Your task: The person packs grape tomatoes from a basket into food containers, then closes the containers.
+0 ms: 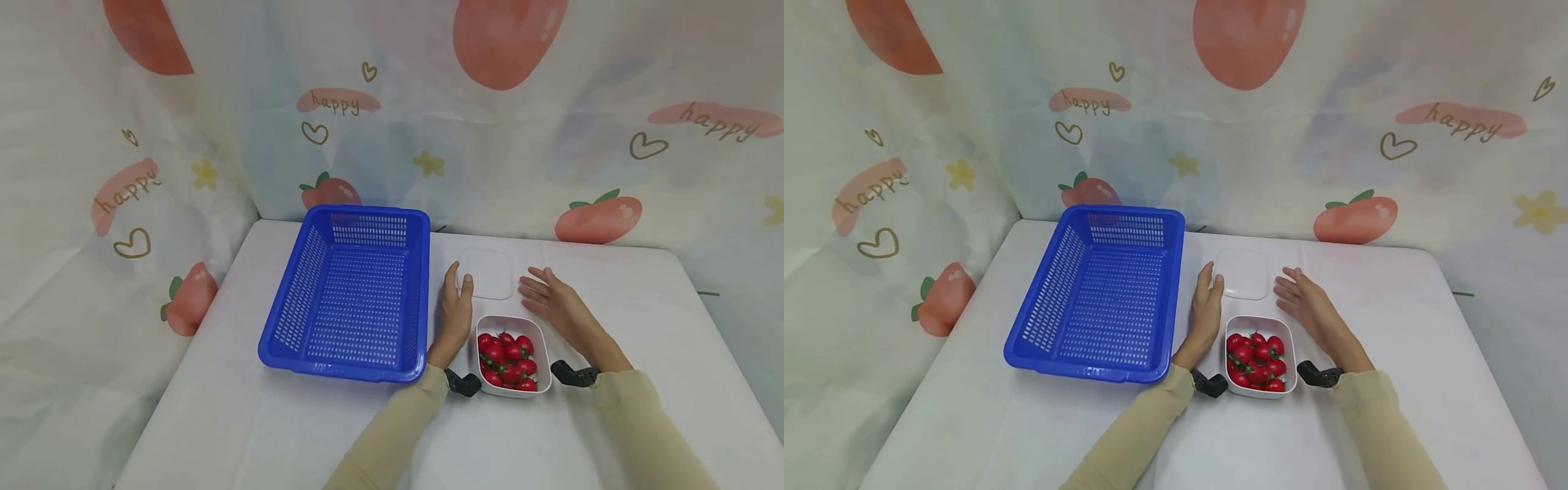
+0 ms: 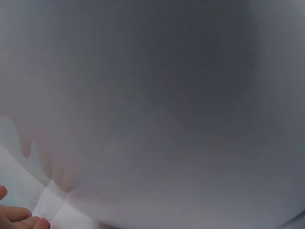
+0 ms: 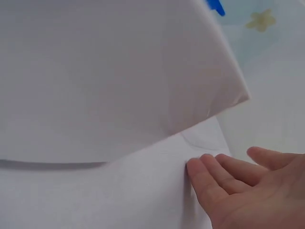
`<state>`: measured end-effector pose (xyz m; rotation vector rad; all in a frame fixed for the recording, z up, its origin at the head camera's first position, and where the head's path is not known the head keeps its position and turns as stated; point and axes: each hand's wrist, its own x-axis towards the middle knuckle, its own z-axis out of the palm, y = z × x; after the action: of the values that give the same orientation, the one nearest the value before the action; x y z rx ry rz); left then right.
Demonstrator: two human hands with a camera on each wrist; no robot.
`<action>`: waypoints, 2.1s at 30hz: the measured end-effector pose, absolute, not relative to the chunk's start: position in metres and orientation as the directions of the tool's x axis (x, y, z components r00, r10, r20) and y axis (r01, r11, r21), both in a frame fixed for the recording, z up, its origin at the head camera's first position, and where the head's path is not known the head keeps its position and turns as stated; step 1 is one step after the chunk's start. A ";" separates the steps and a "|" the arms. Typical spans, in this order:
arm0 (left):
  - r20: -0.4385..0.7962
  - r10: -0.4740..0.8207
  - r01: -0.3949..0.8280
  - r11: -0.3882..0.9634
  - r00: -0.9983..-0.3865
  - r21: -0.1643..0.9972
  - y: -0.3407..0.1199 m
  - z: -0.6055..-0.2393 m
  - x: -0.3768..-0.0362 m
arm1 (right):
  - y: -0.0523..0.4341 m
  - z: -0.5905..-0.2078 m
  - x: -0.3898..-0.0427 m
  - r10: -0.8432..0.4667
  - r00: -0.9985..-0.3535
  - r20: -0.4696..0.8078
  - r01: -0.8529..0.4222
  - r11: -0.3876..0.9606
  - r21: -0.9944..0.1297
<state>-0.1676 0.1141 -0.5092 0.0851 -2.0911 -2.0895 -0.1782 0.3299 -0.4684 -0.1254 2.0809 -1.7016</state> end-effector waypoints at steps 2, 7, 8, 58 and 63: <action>0.090 -0.149 0.090 0.005 -0.985 0.996 0.113 -0.510 -0.169 | 0.329 -0.468 -0.182 -0.351 -0.892 -0.286 0.212 0.234 -0.949; 0.087 -0.118 0.089 -0.008 -0.989 0.996 0.113 -0.511 -0.172 | 0.328 -0.468 -0.188 -0.365 -0.881 -0.300 0.234 0.216 -0.948; 0.087 -0.117 0.088 -0.007 -0.989 0.996 0.113 -0.512 -0.172 | 0.328 -0.468 -0.188 -0.368 -0.879 -0.303 0.240 0.209 -0.948; 0.151 -0.199 0.173 -0.098 -0.968 0.980 0.136 -0.463 -0.111 | 0.307 -0.441 -0.110 0.008 -0.996 0.091 -0.092 -0.027 -0.995; 0.106 -0.258 0.148 -0.150 -0.960 0.978 0.139 -0.449 -0.099 | 0.286 -0.431 -0.095 0.135 -0.979 0.155 -0.144 0.089 -0.986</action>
<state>-0.0988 0.1387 -0.4492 0.1250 -1.8501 -2.1945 -0.0949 0.2862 -0.4311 -0.0107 2.4595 -2.2727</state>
